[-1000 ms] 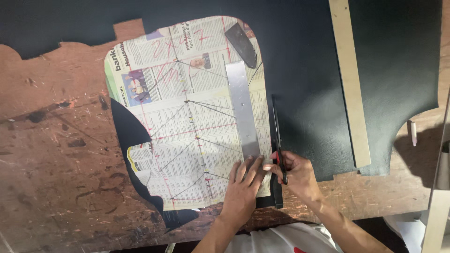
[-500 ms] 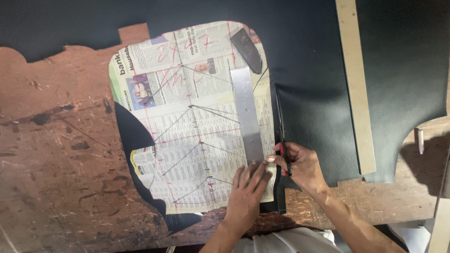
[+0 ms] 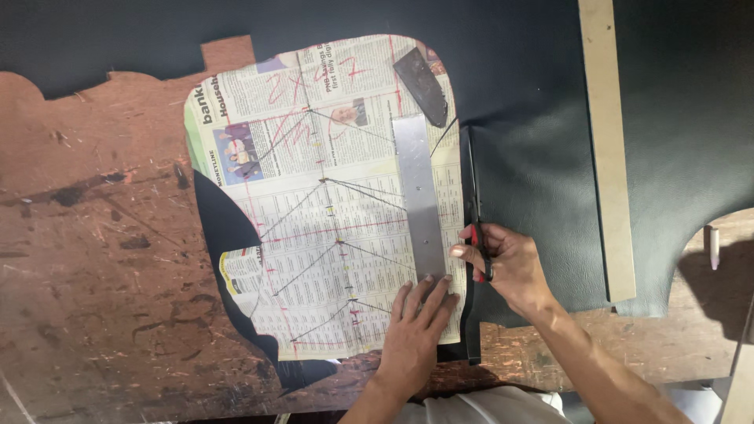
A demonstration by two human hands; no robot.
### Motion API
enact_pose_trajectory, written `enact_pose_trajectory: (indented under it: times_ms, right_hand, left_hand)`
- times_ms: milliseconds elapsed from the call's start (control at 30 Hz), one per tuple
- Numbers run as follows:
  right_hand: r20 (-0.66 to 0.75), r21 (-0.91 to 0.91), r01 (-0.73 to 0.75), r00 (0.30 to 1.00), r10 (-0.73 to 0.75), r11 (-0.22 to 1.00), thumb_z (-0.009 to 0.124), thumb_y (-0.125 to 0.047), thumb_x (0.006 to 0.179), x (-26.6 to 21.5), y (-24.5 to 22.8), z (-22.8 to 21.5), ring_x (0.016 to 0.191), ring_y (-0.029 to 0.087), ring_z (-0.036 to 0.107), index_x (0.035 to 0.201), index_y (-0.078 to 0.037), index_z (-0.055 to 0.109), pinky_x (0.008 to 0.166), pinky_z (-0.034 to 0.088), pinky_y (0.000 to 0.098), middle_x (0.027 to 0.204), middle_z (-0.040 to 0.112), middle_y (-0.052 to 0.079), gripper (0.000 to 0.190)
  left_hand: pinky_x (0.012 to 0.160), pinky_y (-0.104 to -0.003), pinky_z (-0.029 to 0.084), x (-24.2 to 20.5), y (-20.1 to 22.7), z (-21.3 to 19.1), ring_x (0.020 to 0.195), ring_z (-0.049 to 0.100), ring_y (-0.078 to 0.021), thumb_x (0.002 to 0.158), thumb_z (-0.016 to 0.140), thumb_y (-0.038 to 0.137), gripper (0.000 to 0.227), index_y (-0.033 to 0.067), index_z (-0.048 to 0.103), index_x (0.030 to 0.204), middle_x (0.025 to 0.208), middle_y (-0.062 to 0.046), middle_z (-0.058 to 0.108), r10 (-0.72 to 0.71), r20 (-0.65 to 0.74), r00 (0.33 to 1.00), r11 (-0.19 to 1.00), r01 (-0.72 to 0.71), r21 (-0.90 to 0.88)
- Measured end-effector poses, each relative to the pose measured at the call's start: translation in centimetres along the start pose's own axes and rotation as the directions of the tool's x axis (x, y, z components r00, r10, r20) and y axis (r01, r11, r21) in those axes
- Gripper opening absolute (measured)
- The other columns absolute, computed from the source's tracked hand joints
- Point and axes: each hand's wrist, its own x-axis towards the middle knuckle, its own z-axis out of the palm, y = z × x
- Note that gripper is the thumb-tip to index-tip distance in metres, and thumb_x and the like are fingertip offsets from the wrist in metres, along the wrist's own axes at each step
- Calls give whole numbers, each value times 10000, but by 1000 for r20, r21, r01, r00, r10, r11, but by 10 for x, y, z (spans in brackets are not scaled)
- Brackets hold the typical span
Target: The person positions a template made of newspaper onto a piece of black fabric on a workbench, marks the outline with white chalk, and then cuts the fabric along the marked line using shears.
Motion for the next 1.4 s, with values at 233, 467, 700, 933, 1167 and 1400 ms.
enact_pose_trajectory:
  times_ms: [233, 467, 700, 933, 1167, 1400]
  right_hand:
    - [14, 26, -10, 1000, 10, 1000, 830, -193, 798, 14, -25, -4, 499, 54, 568, 1027, 10, 727, 434, 474, 204, 727, 727, 41, 323]
    - [35, -54, -59, 998, 61, 997, 831, -204, 791, 23, -39, -10, 496, 69, 573, 1029, -11, 744, 437, 490, 208, 700, 714, 40, 318]
    - [56, -122, -23, 998, 30, 992, 832, -198, 790, 38, -53, -21, 489, 72, 563, 1050, -18, 740, 425, 471, 216, 681, 689, 38, 330]
    - [37, -180, -125, 990, 134, 976, 837, -186, 773, 54, -70, -24, 481, 78, 545, 1061, -22, 745, 425, 464, 230, 678, 696, 25, 343]
    - [80, -214, -70, 993, 89, 974, 860, -186, 742, 66, -79, -34, 472, 86, 546, 1014, -5, 759, 425, 450, 241, 651, 685, 27, 341]
    - [100, -329, -77, 988, 116, 941, 868, -199, 713, 86, -98, -49, 449, 75, 534, 1010, -33, 772, 416, 405, 234, 585, 651, 17, 353]
  left_hand:
    - [1200, -566, 246, 4, 0, -1, 1444, 349, -369, 699, 635, -47, 719, 25, 540, 1408, 1552, -154, 411, 2, 18, 1000, 1000, -1, -21]
    - [1206, -542, 369, 18, -2, 8, 1355, 523, -276, 971, 685, 40, 265, 41, 672, 1236, 1436, -106, 566, -65, -223, 973, 982, 22, -188]
    - [1152, -523, 403, 109, -54, -18, 1312, 547, -316, 927, 623, -11, 308, 55, 668, 1224, 1379, -124, 594, -135, -553, 822, 990, 95, -101]
    - [1279, -551, 275, 221, -106, -64, 1414, 469, -293, 1037, 633, 153, 306, 63, 597, 1327, 1465, -95, 532, -69, -681, 729, 995, 98, 4]
    - [1296, -598, 235, 244, -117, -72, 1422, 420, -292, 1003, 628, 385, 526, 146, 552, 1466, 1520, -79, 456, -86, -592, 802, 977, 185, 110]
    - [1283, -625, 230, 246, -111, -78, 1429, 401, -320, 970, 646, 428, 589, 190, 534, 1497, 1525, -81, 439, -109, -578, 809, 974, 204, 102]
